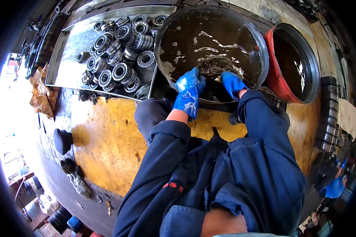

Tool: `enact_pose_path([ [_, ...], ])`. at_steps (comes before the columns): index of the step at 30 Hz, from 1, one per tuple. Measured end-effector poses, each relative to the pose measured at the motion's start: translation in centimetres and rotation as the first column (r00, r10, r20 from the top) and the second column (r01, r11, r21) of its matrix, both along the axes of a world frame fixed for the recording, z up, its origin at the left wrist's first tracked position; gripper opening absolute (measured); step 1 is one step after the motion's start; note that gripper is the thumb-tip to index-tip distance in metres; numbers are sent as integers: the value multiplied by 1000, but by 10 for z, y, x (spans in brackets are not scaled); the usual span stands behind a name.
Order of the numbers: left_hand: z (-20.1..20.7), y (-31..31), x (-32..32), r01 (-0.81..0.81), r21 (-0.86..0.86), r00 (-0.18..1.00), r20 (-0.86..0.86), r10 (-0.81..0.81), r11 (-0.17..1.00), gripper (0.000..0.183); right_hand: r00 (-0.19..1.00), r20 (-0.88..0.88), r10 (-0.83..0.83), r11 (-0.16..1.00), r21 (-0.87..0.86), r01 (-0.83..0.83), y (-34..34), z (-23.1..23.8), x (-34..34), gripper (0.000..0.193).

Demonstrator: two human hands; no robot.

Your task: The person cleans large roller bearings by submerging and scrubbing them in a container of dark liquid, using a brush to clean the internal rolling elements.

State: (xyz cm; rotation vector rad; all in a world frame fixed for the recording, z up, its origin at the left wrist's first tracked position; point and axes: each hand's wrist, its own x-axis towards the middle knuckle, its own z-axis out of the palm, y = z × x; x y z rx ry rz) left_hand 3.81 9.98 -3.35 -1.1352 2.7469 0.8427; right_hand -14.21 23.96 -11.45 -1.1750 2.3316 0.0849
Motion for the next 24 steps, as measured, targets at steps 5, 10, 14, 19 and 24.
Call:
enact_pose_path([
  [5, 5, 3, -10, 42, 27, 999, 12, -43, 999, 35, 964, 78, -256, 960, -97, 263, 13, -31, -10, 38],
  [10, -5, -3, 2, 22, -8, 1000, 8, -22, 1000, 40, 897, -118, 426, 900, 160, -406, -28, -18, 7, 30],
  [14, 3, 0, -4, 16, 30, 999, 28, -17, 999, 44, 970, -110, 218, 963, -136, -232, 6, -58, -7, 27],
  [19, -3, -4, 5, -25, -40, 1000, 2, 25, 999, 45, 1000, -12, 12, 985, -174, -14, 10, -61, -8, 28],
  [24, 5, -1, -3, 24, 21, 999, 48, -25, 999, 44, 919, -155, 361, 926, 178, -334, -23, -21, 4, 26],
])
